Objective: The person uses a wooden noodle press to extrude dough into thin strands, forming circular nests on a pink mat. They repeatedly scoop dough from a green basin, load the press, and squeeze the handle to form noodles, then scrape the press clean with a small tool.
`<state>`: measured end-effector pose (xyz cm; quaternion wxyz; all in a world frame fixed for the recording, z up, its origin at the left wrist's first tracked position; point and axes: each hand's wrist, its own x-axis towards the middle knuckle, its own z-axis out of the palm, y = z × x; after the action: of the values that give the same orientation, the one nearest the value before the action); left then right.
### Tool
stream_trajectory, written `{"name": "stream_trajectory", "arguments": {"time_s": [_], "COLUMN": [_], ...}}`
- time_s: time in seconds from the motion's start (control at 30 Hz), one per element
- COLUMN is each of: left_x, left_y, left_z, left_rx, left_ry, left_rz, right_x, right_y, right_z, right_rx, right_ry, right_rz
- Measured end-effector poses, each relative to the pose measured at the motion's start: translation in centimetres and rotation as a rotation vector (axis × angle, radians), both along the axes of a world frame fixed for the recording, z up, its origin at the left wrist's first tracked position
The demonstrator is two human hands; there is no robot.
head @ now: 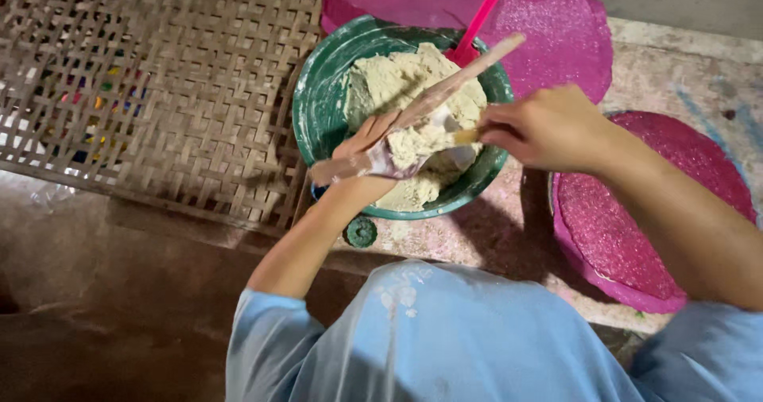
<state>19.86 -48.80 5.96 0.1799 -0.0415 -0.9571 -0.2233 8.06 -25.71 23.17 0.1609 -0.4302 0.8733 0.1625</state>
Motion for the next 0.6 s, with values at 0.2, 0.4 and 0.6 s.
{"name": "stream_trajectory", "arguments": {"time_s": [0.2,0.4,0.6], "left_x": [-0.8,-0.1,-1.3], "left_y": [2.6,-1.4,-0.6], "left_z": [-1.1,-2.2,-2.3], "left_rx": [0.110,0.406,0.108], "left_ry": [-0.076,-0.269,0.017], "left_rz": [-0.045,0.142,-0.053], "right_x": [4.9,3.6,1.9], "right_y": [-2.5,3.0,0.6], "right_z": [-2.6,0.8,0.8], "right_rx": [-0.319,-0.299,-0.346], "right_ry": [0.426,0.478,0.488], "right_rz": [0.610,0.432,0.563]}}
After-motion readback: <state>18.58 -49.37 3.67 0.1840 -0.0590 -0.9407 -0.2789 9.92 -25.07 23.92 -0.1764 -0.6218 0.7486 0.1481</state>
